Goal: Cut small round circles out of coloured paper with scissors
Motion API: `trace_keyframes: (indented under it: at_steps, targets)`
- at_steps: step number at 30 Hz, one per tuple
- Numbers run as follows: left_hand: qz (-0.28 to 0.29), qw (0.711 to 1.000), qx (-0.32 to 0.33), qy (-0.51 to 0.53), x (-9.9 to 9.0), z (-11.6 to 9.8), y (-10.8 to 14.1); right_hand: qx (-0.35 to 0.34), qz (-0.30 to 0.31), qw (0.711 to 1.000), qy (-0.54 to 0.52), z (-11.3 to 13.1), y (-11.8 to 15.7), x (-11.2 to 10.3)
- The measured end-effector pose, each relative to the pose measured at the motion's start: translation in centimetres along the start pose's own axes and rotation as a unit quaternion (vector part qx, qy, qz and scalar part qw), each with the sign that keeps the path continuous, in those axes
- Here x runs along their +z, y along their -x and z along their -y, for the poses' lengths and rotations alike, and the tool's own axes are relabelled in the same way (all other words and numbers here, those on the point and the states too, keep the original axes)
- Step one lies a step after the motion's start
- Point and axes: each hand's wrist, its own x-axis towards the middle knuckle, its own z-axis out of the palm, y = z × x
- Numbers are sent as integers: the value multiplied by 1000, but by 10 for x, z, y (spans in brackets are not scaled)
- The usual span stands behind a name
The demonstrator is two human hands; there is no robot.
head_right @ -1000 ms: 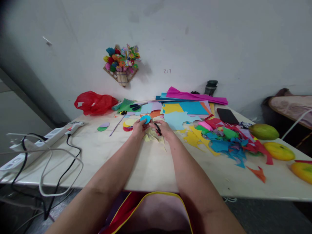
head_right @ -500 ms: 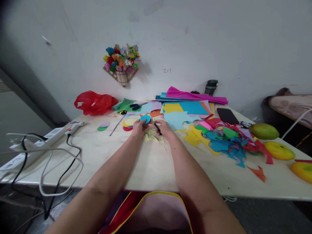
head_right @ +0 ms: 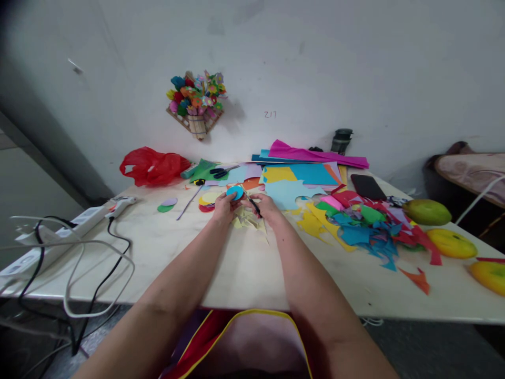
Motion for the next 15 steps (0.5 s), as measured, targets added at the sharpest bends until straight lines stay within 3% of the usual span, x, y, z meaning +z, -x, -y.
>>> trace_keyframes:
  at_steps: [15]
  targets:
    - [2, 1000, 1, 21, -1, 0, -1, 5, -11, 1000, 8, 4, 2, 1]
